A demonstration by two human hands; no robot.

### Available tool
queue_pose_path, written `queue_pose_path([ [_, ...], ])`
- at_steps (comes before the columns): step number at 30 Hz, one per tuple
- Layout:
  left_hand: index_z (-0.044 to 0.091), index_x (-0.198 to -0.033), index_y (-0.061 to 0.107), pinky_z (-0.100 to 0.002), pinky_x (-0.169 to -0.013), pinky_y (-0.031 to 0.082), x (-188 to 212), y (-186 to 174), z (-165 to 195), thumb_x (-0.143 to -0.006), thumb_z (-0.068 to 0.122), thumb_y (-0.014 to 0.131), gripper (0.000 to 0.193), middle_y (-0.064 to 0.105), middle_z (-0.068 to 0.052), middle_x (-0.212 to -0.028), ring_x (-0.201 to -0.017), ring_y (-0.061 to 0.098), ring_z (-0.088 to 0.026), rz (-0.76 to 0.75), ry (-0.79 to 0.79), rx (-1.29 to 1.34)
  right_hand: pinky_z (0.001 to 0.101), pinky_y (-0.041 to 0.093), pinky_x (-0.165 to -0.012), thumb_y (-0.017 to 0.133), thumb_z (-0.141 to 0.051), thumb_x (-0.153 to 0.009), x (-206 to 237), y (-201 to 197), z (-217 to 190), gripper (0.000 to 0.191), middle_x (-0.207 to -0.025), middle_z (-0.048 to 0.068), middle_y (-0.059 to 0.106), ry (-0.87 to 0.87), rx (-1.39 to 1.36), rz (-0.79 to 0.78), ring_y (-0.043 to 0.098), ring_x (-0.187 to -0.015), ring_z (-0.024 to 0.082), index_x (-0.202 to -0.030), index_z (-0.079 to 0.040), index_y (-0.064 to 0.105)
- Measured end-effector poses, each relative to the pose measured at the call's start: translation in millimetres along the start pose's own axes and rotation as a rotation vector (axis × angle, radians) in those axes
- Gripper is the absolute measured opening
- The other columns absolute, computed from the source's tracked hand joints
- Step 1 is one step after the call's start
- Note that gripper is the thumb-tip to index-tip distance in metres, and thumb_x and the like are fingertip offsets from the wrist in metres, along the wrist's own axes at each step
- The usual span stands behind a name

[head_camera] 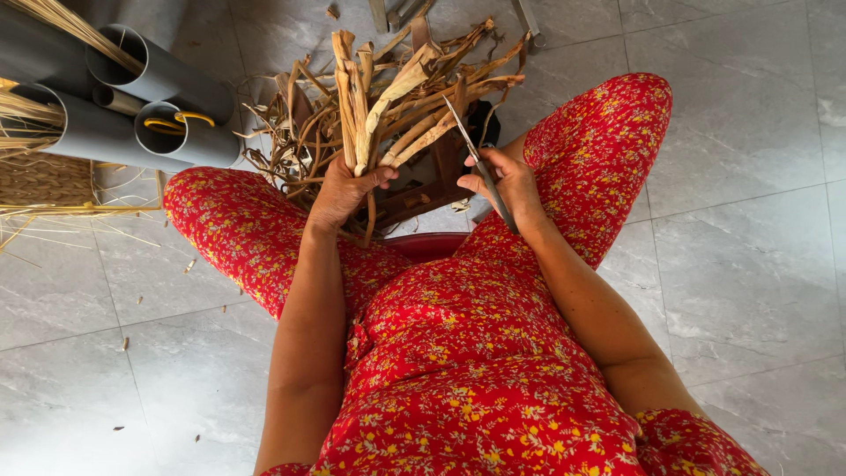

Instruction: The person sits on a low stool and trims dried plant stalks with scissors, cutting off unwanted sections and setting trimmed pieces aside. They gather bundles of stalks, sort through the pile, and repeatedly cut the stalks to length throughout the episode.

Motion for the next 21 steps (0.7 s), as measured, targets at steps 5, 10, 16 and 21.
queue_pose_path([
  [5,-0.003,-0.116,0.065,-0.030,-0.077,0.059,3,-3,4,-0.093,-0.001,0.076,0.025,0.076,-0.012,-0.100,-0.087,0.072,-0.017,0.031,0.007,0.024,0.0208,0.040,-0.038,0.075,-0.018,-0.096,-2,-14,2,0.019,-0.072,-0.002,0.060,0.088,-0.431,0.088,0.050,-0.048,0.004,-0.111,-0.007,0.068],
  [10,0.000,-0.117,0.064,-0.031,-0.078,0.062,6,2,9,-0.090,-0.001,0.075,0.029,0.075,-0.010,-0.104,-0.094,0.075,-0.018,0.011,-0.011,0.076,0.0245,0.053,-0.050,0.076,-0.015,-0.097,-11,-11,-4,0.027,-0.080,0.003,0.066,-0.097,-0.451,0.147,0.062,-0.059,0.008,-0.118,-0.006,0.061],
  [16,-0.002,-0.119,0.067,-0.033,-0.083,0.063,7,13,4,-0.091,-0.001,0.076,0.029,0.076,-0.012,-0.109,-0.100,0.075,-0.020,-0.092,-0.072,-0.020,0.0301,0.060,-0.066,0.076,-0.007,-0.095,-27,29,-16,0.039,-0.093,0.008,0.071,-0.137,-0.587,0.095,0.071,-0.078,0.014,-0.127,-0.006,0.054],
  [21,-0.001,-0.118,0.067,-0.034,-0.085,0.064,7,12,-3,-0.091,0.000,0.078,0.029,0.078,-0.014,-0.107,-0.096,0.075,-0.021,-0.123,-0.134,-0.077,0.0283,0.058,-0.064,0.072,-0.002,-0.098,-33,42,-28,0.036,-0.090,0.005,0.068,-0.132,-0.514,0.120,0.069,-0.073,0.013,-0.127,-0.006,0.051],
])
Point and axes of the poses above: each hand's wrist, its own x-axis away from the middle knuckle, its own y-axis out of the palm, z = x × y, the point moved 3 cm from there along -x, towards the middle knuckle
